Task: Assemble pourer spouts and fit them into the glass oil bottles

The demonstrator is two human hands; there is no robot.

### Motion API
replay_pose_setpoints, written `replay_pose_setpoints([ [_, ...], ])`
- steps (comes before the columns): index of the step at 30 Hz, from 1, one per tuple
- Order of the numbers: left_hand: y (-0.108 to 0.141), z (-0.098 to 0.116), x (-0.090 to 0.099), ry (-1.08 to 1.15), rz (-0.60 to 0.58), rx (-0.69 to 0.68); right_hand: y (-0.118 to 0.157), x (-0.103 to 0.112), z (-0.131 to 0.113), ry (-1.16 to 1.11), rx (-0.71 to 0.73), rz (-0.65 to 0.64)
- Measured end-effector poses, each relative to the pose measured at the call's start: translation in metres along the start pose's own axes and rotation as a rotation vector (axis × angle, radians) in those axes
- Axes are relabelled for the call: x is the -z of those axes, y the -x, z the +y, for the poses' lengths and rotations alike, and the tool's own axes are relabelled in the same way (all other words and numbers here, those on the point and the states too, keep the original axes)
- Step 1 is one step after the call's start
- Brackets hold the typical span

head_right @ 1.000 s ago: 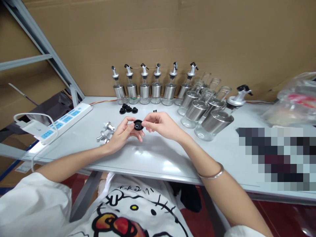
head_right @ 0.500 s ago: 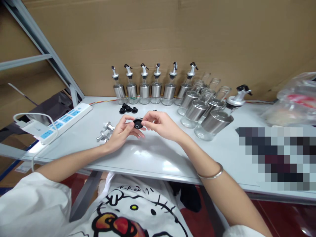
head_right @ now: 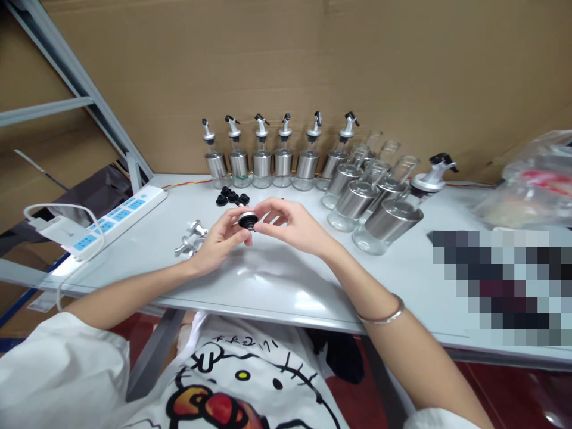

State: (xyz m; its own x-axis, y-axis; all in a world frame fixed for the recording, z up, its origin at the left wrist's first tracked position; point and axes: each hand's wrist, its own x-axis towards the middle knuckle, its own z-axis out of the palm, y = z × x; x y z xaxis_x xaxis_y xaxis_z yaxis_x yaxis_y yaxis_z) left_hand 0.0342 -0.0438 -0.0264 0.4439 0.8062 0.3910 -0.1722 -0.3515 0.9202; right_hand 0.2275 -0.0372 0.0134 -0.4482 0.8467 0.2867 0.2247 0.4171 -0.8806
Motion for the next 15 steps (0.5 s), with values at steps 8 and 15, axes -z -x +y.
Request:
replay_pose_setpoints([
  [8, -0.0004, 0.0028, 0.0037, 0.045, -0.041, 0.106, 0.0018, -0.0016, 0.0009, 0.097, 0.039, 0.024],
  [15, 0.0012, 0.0014, 0.003, 0.033, -0.095, 0.095, 0.0017, -0.006, 0.003, 0.091, 0.058, 0.003],
])
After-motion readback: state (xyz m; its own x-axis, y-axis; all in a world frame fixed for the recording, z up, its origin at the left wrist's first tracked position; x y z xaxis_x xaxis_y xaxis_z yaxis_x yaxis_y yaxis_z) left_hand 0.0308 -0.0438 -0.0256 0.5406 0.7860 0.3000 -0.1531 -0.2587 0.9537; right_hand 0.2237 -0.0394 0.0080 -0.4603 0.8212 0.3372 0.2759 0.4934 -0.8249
